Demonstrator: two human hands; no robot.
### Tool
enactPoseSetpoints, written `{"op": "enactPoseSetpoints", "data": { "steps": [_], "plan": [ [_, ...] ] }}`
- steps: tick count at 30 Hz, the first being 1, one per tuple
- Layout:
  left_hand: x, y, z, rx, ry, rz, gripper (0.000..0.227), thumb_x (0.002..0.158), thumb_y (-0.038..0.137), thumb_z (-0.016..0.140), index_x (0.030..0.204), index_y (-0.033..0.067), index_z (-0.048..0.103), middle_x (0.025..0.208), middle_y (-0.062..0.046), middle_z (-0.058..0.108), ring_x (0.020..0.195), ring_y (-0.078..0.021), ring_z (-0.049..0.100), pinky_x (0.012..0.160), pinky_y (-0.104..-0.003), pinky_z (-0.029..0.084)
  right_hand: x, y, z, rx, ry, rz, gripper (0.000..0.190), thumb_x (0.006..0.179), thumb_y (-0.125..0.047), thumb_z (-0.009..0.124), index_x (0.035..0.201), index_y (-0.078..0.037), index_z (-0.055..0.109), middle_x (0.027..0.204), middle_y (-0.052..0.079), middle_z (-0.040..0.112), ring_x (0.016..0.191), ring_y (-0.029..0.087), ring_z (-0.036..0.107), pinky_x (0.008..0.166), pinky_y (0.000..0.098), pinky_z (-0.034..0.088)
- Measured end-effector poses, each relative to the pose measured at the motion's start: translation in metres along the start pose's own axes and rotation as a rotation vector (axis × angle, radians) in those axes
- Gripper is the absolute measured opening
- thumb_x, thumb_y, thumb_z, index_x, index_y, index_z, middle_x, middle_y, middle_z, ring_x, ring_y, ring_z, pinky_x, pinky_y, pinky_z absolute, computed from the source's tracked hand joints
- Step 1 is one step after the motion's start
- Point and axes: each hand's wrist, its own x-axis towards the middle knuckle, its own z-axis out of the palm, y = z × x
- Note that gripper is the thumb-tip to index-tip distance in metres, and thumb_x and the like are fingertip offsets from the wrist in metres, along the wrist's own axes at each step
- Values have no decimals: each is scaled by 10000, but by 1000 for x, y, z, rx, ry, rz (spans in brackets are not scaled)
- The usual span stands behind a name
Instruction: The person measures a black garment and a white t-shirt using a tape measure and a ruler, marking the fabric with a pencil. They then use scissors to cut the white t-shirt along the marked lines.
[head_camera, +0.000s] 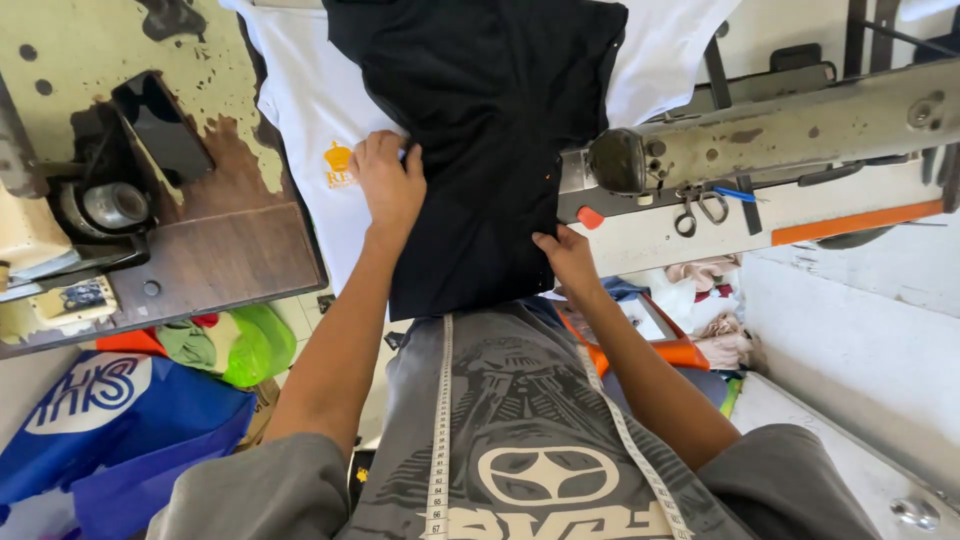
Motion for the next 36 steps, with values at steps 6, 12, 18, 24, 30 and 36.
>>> {"op": "enactPoseSetpoints", "data": {
  "steps": [6,12,18,24,30,36],
  "plan": [
    [30,-5,-60,-453,-19,-409,147,999,262,684,1132,200,671,873,-40,780,853,-246,779,741,-397,599,-63,-29,-11,143,-119,-45,109,807,-121,819,849,-54,744,618,37,632,548,119,649,481,258,544],
    [-11,-47,-49,-343,-402,-715,554,928,603,745,1181,111,713,938,-56,761,906,-257,753,778,-405,584,6,-1,5,231,-65,103,534,888,-390,815,1222,12,707,1116,226,710,1075,311,694,898,547,544],
    [-62,-59,-46,-535,-280,-767,230,1006,321,675,948,102,717,698,26,602,654,-124,597,571,-278,465,-17,-78,14,348,-161,183,752,970,-435,734,1477,47,459,1521,327,449,1418,477,444,1143,632,359],
    [-77,-46,-64,-347,-117,-615,309,1066,339,627,898,86,677,667,-85,628,667,-226,599,624,-390,481,30,0,8,364,-34,103,214,853,-297,863,930,-129,755,740,-4,661,604,159,695,521,265,589],
    [-91,-34,-79,-268,-225,-611,378,1043,472,655,943,111,713,715,-98,695,754,-342,702,671,-463,519,12,-2,7,286,31,29,264,884,-332,847,983,-110,745,730,-31,628,610,102,642,525,218,578],
    [-122,-63,-70,-331,-255,-698,298,1016,409,675,958,125,748,730,-62,715,720,-257,691,681,-416,527,-17,-9,-4,70,-3,172,483,764,-303,920,1102,-11,737,773,55,698,592,133,672,566,295,632]
  ]
}}
